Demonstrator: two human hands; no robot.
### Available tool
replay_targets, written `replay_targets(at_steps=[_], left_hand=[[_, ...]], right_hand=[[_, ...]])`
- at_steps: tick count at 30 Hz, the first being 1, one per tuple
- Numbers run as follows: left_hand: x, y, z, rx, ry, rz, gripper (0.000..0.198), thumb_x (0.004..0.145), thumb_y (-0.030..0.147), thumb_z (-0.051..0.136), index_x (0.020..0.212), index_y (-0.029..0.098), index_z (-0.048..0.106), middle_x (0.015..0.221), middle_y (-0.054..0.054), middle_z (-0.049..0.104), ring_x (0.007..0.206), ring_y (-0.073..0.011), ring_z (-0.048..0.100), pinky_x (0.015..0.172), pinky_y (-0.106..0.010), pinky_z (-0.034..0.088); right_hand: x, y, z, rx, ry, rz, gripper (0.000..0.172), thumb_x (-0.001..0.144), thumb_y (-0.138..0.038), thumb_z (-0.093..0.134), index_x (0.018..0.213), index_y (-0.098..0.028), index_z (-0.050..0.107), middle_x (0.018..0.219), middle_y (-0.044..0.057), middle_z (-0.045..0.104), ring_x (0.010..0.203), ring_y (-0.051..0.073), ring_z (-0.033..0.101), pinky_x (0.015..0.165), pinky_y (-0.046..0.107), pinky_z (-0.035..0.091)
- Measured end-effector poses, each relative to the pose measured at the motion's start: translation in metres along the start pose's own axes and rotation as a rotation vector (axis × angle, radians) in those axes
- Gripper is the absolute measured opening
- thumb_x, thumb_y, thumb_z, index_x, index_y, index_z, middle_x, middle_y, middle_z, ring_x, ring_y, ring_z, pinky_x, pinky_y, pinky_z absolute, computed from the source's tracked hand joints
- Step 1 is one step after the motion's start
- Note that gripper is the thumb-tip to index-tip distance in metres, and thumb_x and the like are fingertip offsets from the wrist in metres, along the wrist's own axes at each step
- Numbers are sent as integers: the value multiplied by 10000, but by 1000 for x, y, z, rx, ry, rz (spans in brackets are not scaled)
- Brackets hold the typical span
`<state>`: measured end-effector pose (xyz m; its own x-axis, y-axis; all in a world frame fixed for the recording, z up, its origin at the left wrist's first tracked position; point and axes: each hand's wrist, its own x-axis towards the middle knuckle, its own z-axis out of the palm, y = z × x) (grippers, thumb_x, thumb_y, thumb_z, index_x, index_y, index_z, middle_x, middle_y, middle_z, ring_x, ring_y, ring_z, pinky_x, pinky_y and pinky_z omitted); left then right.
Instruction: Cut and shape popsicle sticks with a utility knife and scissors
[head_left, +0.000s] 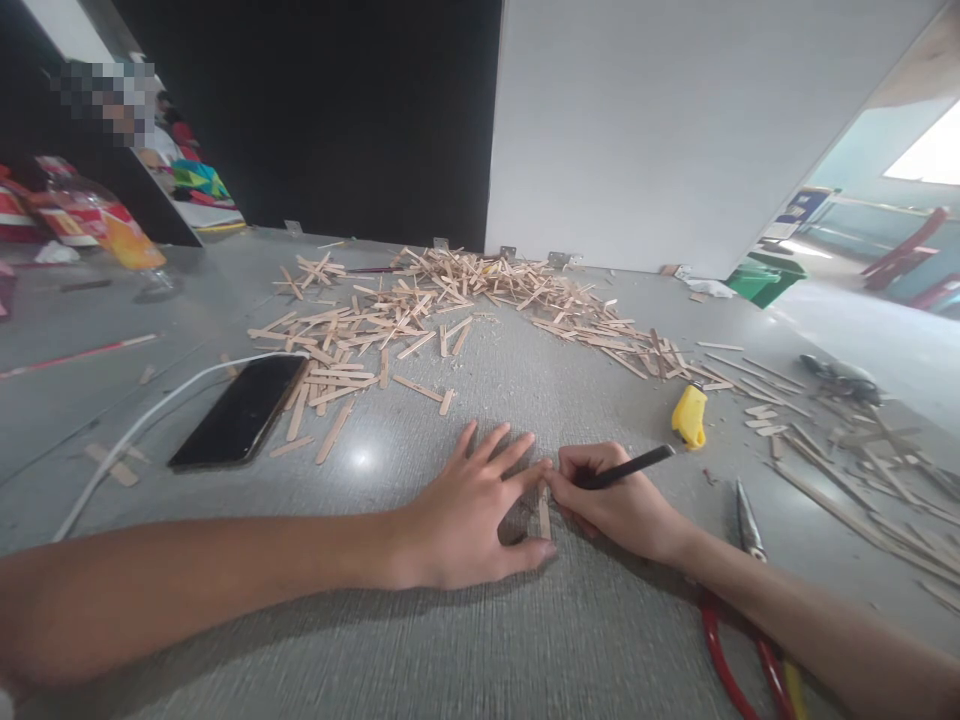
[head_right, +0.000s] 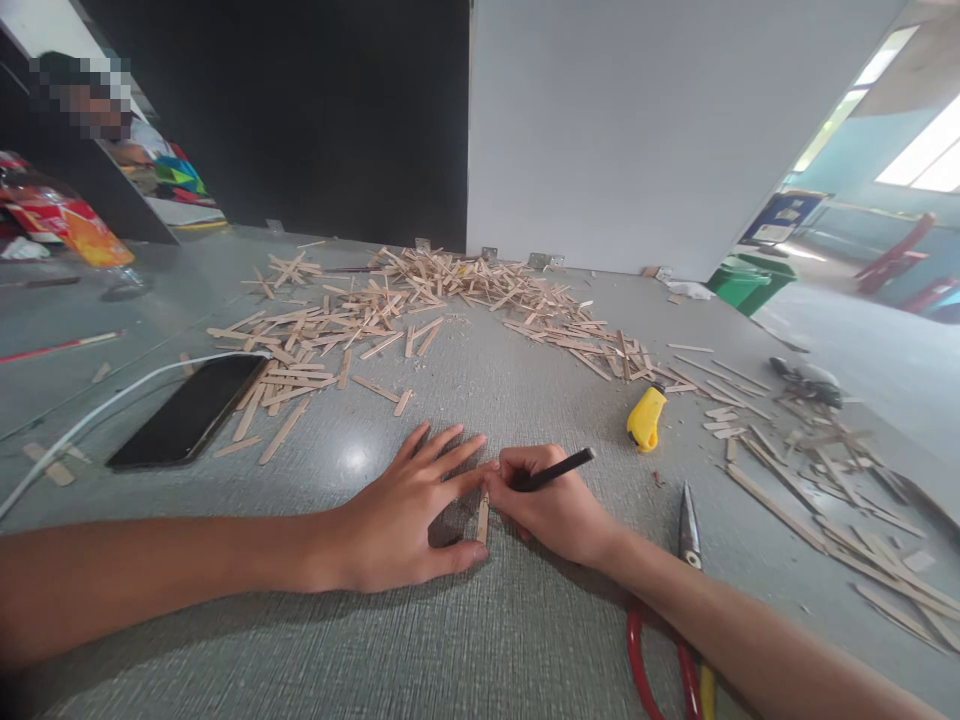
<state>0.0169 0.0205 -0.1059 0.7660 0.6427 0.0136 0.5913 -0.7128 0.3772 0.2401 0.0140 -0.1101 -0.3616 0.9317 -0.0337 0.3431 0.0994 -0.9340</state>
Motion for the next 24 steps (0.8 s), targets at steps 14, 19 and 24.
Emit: replay_targets(at_steps=[14,19,24], left_hand=[[0,1,-1,-7,4,-6,820,949,731,501,1589,225,412,1702,-155,262,1576,-451,129,1236,-732,129],[-1,-1,2,-32,41,5,811,946,728,515,1591,249,400,1698,-143,284,1576,-444,146,1236,-730,133],[-1,-2,3,-64,62,15,796,939,705,556,1573,239,429,1687,-151,309,1572,-450,161,1234,-735,132]], right_hand=[[1,5,-2,-31,-11,-47,416,948,-275,610,573,-223,437,435,-67,461,407,83,383,407,224,270],[0,4,0,51,-2,-15,403,970,-357,627,624,-225,468,466,-60,510,377,85,422,393,223,291],[-1,4,2,39,17,9,380,971,-369,639,649,-212,512,484,-52,543,371,78,442,386,208,304]])
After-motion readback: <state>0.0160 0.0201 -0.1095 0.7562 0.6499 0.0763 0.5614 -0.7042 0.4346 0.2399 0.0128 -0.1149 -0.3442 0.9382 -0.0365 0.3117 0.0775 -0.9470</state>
